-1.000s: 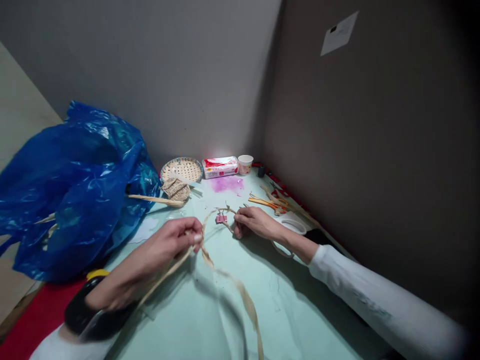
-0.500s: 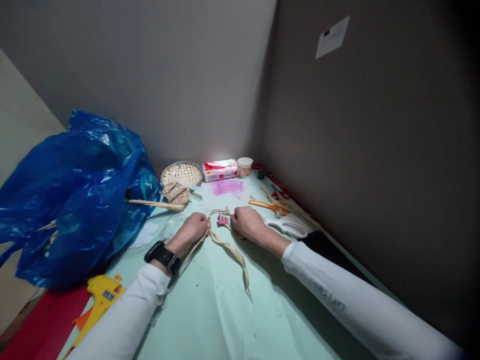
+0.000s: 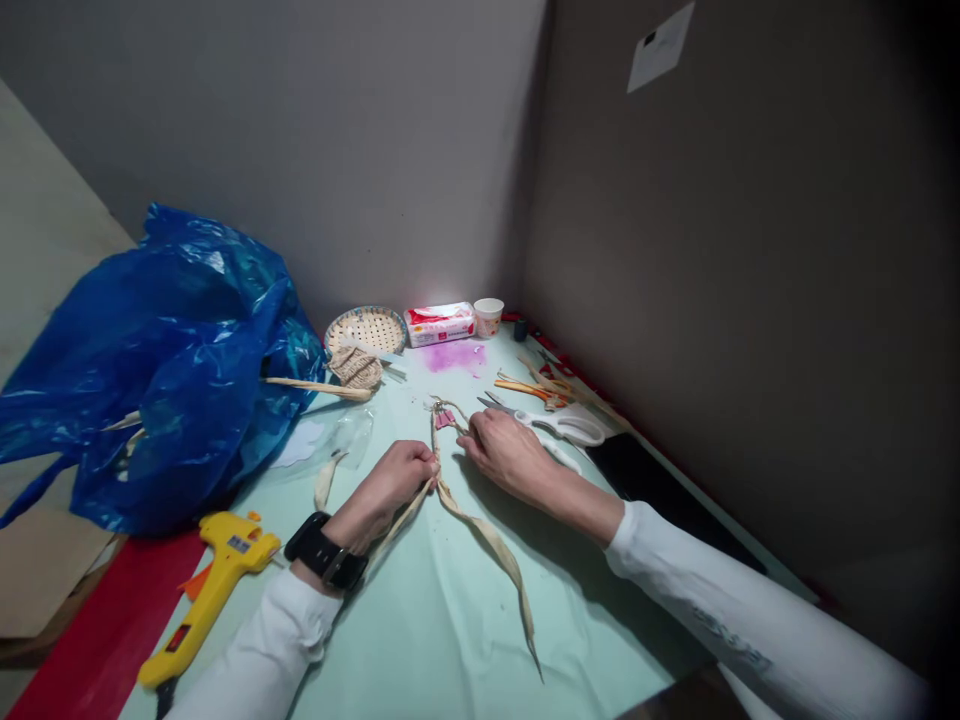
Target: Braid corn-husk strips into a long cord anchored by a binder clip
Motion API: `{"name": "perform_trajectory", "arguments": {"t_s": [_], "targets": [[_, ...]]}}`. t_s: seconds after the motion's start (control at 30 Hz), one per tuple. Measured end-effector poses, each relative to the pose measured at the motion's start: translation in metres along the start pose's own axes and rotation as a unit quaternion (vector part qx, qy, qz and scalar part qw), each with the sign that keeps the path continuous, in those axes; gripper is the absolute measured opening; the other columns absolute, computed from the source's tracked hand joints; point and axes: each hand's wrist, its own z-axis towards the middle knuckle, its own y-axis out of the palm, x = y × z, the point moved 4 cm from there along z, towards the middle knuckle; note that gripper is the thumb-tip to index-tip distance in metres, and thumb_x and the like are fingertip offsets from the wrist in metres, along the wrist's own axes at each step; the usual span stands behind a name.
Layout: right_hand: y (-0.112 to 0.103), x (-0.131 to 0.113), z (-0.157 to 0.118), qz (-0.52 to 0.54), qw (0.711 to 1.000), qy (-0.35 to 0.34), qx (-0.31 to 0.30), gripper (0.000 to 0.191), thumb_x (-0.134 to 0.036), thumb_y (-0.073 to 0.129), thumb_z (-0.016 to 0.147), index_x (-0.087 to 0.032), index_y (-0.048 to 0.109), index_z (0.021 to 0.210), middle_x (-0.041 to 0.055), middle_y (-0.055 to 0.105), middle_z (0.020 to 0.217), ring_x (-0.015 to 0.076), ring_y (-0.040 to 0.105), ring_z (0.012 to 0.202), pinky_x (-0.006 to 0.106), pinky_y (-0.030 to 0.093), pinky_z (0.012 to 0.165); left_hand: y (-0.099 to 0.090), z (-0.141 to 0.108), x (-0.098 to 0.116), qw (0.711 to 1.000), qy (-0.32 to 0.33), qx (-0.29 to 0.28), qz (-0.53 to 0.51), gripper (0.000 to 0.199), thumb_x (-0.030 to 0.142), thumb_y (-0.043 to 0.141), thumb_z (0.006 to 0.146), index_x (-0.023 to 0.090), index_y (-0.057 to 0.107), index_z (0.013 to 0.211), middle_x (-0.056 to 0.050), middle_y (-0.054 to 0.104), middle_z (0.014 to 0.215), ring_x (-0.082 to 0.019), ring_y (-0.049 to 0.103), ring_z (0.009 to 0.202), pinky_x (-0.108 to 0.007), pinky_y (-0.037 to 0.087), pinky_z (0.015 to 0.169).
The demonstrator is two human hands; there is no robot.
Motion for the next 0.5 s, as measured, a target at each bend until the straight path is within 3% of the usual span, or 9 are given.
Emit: {"name": "perform_trajectory", "arguments": {"t_s": [0.13,0.27,0.33,0.5], "targets": [[-0.005,0.007,-0.006,0.022,1.000,-0.014,0.006,0.023,-0.031,0.045,0.095,-0.015,0.060,0.089,0.0105,0.066,0.090,0.0201,0.061,0.079,0.028,0.040,0.067,0.002,-0.009,-0.007,0.999,0.008,0.011,-0.053,0.022,0.034,0.057,0.091,0.014,0.061,0.084,0.002,0.061,0.074,-0.010,0.056,0.059,-0.026,0.048,0.056],[-0.007,0.015,-0.009,0.038,0.999,-0.034,0.019,0.017,-0.027,0.048,0.093,-0.015,0.059,0.090,0.0098,0.065,0.089,0.0194,0.059,0.079,0.028,0.040,0.069,0.001,-0.015,-0.010,0.995,0.013,0.020,-0.101,0.023,0.026,0.058,0.084,0.016,0.053,0.064,0.008,0.043,0.049,-0.007,0.034,0.042,-0.022,0.025,0.043],[-0.007,0.018,-0.010,0.041,0.998,-0.044,0.030,0.015,-0.025,0.049,0.092,-0.014,0.059,0.095,0.0109,0.064,0.094,0.0209,0.058,0.087,0.028,0.040,0.074,0.001,-0.017,-0.010,0.993,0.015,0.021,-0.118,0.020,0.026,0.057,0.078,0.017,0.053,0.061,0.008,0.040,0.046,-0.007,0.029,0.041,-0.024,0.018,0.043],[-0.020,0.026,-0.006,0.036,0.996,-0.057,0.065,0.024,-0.021,0.049,0.092,-0.013,0.057,0.112,0.0139,0.060,0.111,0.0239,0.054,0.103,0.030,0.040,0.083,0.002,-0.015,-0.013,0.989,0.008,0.017,-0.144,0.018,0.030,0.059,0.072,0.017,0.055,0.061,0.007,0.044,0.047,-0.007,0.028,0.042,-0.025,0.016,0.045]]}}
